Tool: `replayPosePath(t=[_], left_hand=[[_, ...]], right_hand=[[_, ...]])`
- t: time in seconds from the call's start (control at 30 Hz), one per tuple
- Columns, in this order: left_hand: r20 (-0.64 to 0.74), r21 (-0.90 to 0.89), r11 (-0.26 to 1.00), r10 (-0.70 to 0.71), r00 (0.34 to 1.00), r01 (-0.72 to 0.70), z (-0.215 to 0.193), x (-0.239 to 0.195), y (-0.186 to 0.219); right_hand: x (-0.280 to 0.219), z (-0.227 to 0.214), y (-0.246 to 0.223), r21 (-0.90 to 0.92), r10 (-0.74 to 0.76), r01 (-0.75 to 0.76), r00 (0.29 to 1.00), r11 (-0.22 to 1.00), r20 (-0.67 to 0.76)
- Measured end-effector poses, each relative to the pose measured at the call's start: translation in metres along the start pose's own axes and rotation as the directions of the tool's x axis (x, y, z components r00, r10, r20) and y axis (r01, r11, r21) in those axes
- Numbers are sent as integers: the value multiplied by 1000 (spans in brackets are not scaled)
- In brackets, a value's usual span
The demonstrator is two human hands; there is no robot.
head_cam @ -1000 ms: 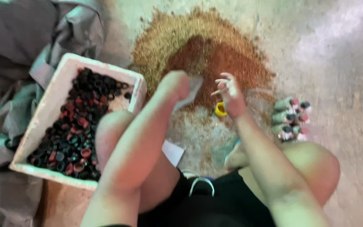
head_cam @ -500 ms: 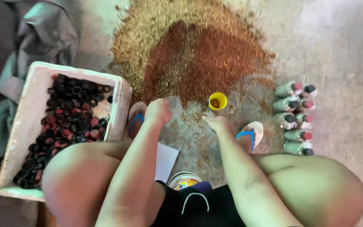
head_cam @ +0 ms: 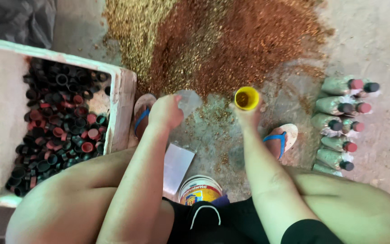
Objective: The person sits on the floor and fills small plastic bottles with a granular substance using a yellow cup. They then seal the bottles with black caps and place them on the floor.
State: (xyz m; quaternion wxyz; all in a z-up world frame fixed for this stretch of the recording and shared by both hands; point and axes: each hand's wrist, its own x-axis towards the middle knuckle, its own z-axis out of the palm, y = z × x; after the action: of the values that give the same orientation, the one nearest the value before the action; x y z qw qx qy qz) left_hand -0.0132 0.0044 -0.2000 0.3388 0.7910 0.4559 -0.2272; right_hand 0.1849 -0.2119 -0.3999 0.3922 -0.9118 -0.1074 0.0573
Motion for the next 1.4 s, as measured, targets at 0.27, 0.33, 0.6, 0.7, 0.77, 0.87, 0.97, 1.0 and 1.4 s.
replayPosePath(t=[0.27, 0.33, 0.6, 0.7, 0.77, 0.87, 0.97, 1.0, 1.4], left_hand=[[3, 19, 1000, 8, 1000, -8, -15, 1, -2], [-46, 30, 1000, 7, 999, -6, -17, 4, 0], [-181, -84, 996, 11, 983, -26, -32, 1, 13], [-129, -86, 996, 1, 992, -13, -32, -3, 14], [-107, -74, 997, -2, 994, -6, -35, -10, 9], [-42, -107, 994, 14, 999, -19, -34, -7, -2], [-52, -165, 986, 26, 998, -34, -30, 1, -10], [-98, -175, 984, 15, 995, -32, -29, 1, -14], [-54, -176, 982, -74, 996, 63, -33, 16, -17]], right_hand=[[-6, 1, -36, 307, -113, 31, 961, 951, 253], [-26, -7, -56, 465, -231, 71, 926, 883, 298], [-138, -78, -104, -591, 486, 66, 501, 804, 717], [-153, -84, -135, -634, 530, 148, 426, 759, 733], [-160, -65, -121, -636, 533, 94, 460, 766, 710], [-150, -42, -122, -637, 528, 18, 542, 771, 654], [-112, -30, -155, -618, 501, -30, 616, 786, 608], [-99, -28, -170, -598, 492, -61, 639, 799, 592], [2, 62, -164, -413, 296, -70, 805, 908, 514]])
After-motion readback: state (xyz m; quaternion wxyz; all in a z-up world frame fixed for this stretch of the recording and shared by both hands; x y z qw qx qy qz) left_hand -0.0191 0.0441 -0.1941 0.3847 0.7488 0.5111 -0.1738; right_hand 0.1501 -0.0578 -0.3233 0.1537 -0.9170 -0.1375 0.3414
